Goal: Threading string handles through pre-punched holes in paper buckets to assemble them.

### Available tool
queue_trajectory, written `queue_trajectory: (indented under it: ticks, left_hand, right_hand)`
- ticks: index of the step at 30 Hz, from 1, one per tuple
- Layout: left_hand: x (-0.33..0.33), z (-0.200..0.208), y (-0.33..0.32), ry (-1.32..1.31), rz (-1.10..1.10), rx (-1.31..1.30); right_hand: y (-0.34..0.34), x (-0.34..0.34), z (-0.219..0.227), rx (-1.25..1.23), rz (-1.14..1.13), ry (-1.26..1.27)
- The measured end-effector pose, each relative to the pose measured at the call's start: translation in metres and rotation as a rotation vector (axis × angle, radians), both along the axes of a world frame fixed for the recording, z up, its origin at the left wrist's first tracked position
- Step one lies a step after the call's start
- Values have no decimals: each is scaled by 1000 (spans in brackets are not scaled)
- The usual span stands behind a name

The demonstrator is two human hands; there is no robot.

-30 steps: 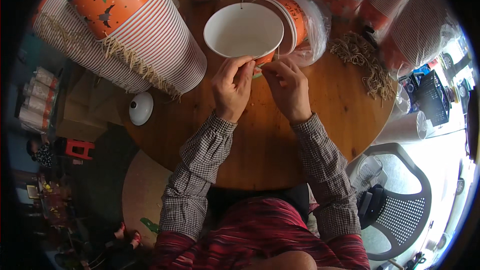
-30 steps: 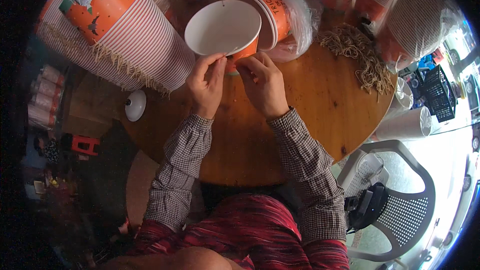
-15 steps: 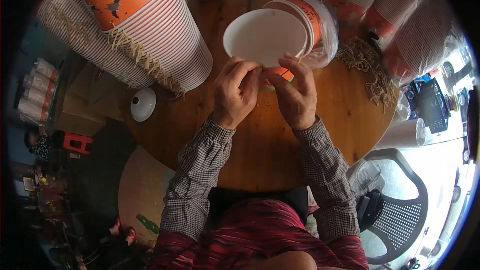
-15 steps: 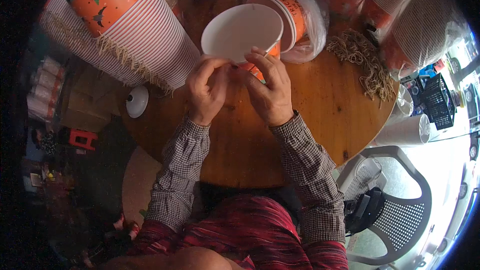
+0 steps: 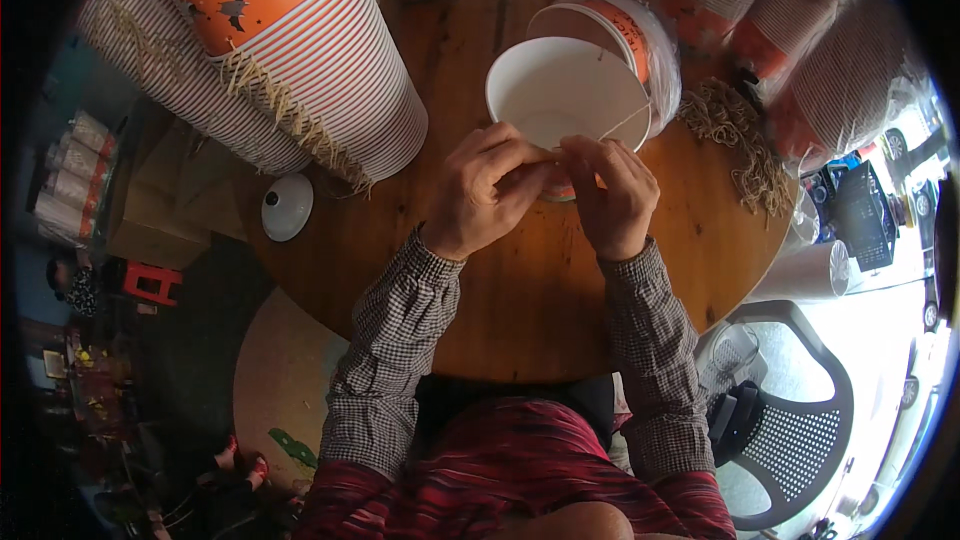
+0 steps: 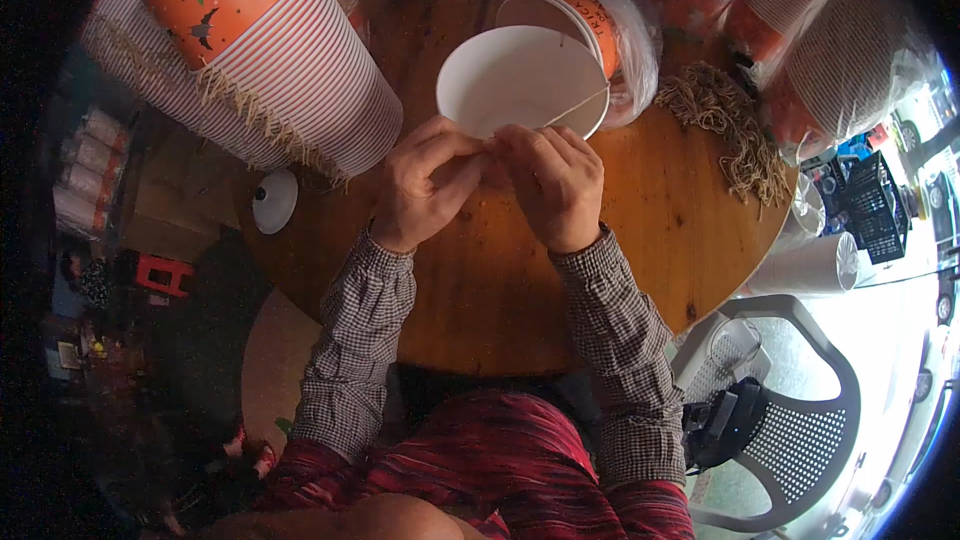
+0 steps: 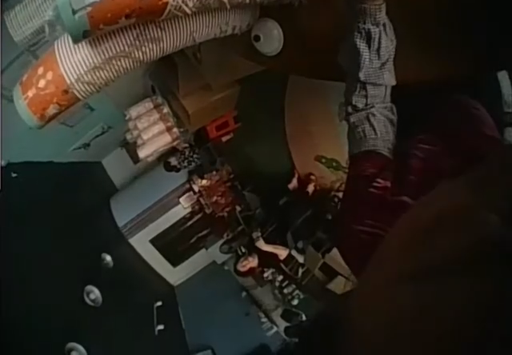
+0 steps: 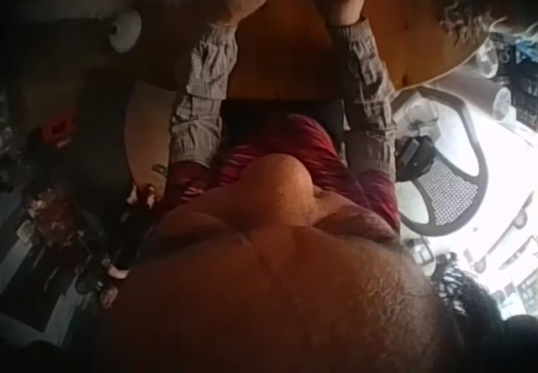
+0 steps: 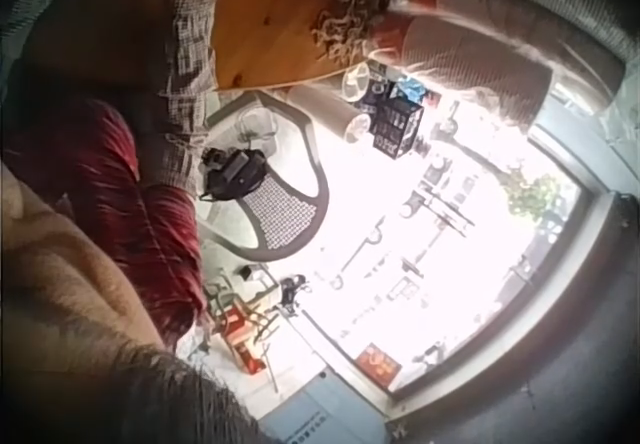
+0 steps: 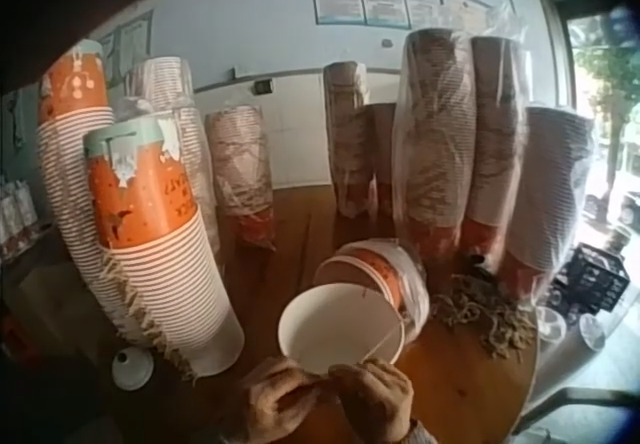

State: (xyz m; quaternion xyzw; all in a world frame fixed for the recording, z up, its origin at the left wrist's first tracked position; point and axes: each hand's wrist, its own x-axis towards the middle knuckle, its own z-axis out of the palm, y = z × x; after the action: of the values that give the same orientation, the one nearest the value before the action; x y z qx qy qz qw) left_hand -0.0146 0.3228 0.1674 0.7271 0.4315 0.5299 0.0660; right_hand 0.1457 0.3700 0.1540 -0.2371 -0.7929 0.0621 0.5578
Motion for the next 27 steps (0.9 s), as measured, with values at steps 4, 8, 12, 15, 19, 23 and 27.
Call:
queue_trajectory:
  ticks: [4,8,12,15,19,23,27]
  left_hand:
    - [-10,-12,-1,-371,-143,-171]
    - [-3,-2,-5,-565,-177,-341]
    - [-1,1,-5,-546,-201,-301]
    - [1,4,-7,-608,-271,-294]
    - [0,1,-6,-451,-238,-266]
    - [-1,-1,-4,-336,-216,-261]
    - [6,1,-6,-528,-170,-263]
  right_hand:
    - [-9,-7,6,-495,135,332]
    - [1,3,9,-205,156,152]
    - [-2,2,4,-299,159,92]
    - [-4,-1,11,-268,156,92]
    - [-4,-2,12,-310,189,93]
    - [0,2,5,-300,222,95]
    - [3,-2,2,-314,195,199]
